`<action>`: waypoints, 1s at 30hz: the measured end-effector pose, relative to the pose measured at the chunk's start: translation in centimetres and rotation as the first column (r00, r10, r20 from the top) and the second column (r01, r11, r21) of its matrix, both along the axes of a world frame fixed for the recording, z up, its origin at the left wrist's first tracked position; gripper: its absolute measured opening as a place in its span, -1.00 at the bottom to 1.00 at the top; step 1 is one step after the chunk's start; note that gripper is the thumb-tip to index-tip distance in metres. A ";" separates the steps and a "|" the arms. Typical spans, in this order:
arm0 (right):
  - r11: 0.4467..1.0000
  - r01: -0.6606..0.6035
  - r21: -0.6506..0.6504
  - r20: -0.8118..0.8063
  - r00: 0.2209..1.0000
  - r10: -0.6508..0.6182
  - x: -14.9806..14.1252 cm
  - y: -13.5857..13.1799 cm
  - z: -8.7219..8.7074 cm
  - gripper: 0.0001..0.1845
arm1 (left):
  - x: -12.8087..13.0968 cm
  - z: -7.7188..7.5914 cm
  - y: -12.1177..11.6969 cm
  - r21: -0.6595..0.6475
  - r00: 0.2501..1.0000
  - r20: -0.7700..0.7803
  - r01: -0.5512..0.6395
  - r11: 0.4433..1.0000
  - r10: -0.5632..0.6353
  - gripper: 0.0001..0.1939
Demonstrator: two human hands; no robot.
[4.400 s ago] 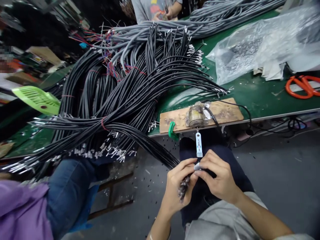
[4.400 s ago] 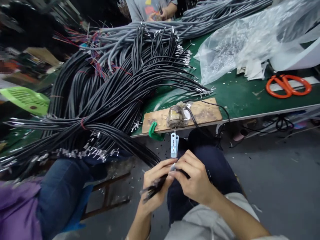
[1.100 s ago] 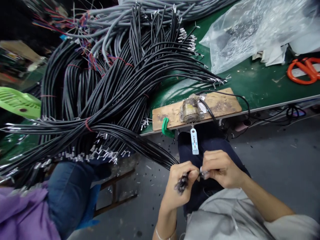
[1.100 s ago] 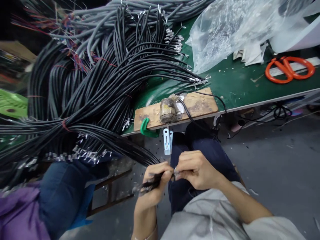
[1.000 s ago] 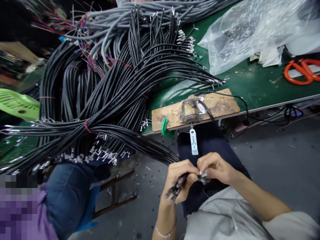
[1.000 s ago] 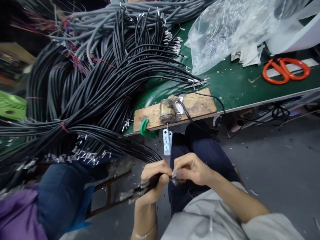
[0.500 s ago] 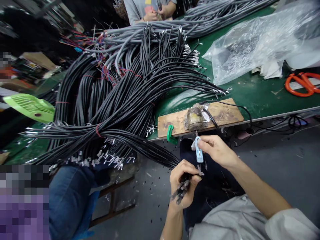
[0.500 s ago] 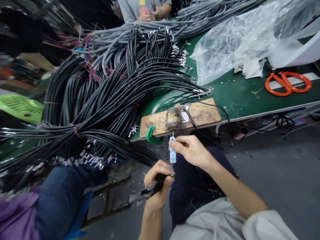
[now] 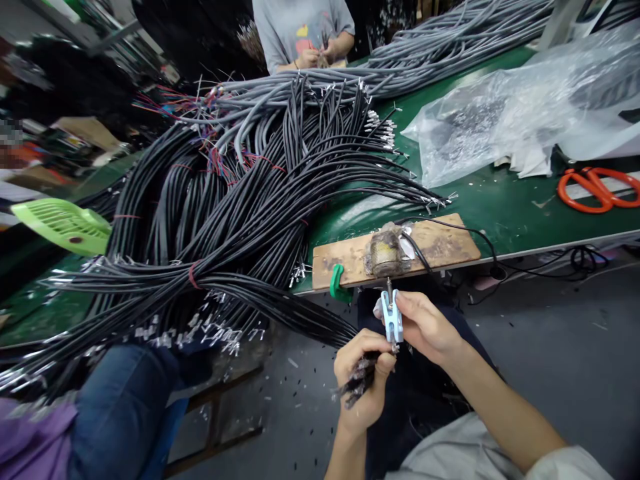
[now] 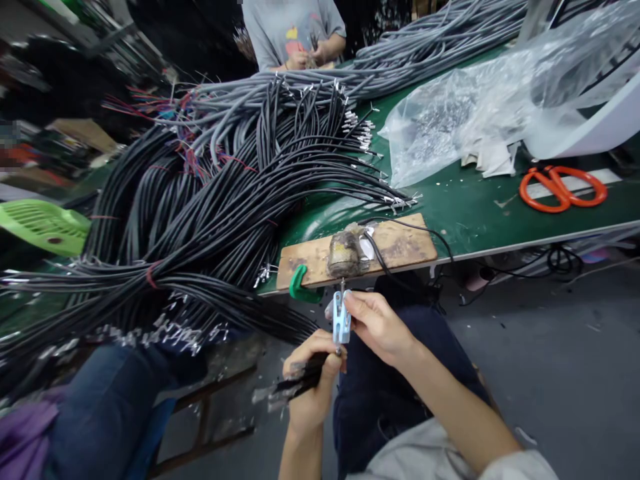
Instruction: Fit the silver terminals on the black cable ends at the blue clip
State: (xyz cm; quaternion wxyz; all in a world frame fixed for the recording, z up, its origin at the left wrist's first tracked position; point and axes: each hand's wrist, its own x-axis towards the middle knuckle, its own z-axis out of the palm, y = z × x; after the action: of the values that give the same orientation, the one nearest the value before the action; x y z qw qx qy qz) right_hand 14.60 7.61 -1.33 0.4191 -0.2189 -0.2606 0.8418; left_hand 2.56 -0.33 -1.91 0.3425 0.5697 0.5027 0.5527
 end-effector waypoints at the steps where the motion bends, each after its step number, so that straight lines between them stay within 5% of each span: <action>1: 1.000 0.000 -0.001 -0.007 1.000 0.000 0.0 0.0 0.0 -0.61 | 0.0 0.0 0.0 0.002 1.000 -0.006 -0.002 1.000 0.002 -0.94; 14: 0.997 -0.068 -0.046 -0.031 0.997 0.066 0.6 -0.2 -1.9 -0.49 | -0.2 0.3 0.5 -0.016 0.997 -0.058 0.041 0.999 -0.042 -0.75; 21: 0.980 0.093 0.177 0.360 0.920 -0.152 4.0 -2.1 -3.9 -0.67 | -1.6 -0.4 -0.1 0.045 0.980 0.031 0.195 0.980 -0.197 -0.75; 25: 0.904 0.141 0.403 0.499 0.794 -0.347 5.0 -3.7 -3.0 -0.83 | -2.0 -1.2 -0.3 0.019 0.962 0.155 0.227 0.974 -0.227 -0.72; 30: 0.703 -0.003 0.711 0.477 0.737 -0.479 4.3 -5.0 -1.2 -0.97 | -1.7 -0.8 -1.3 -0.092 0.986 0.077 0.153 0.984 -0.146 -0.91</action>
State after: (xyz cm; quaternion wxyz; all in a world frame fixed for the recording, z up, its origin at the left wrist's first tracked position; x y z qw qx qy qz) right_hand 18.85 2.60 -2.49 0.4681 -0.3559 -0.6370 0.4984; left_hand 0.89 -1.66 -2.67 0.4278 0.5687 0.4724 0.5200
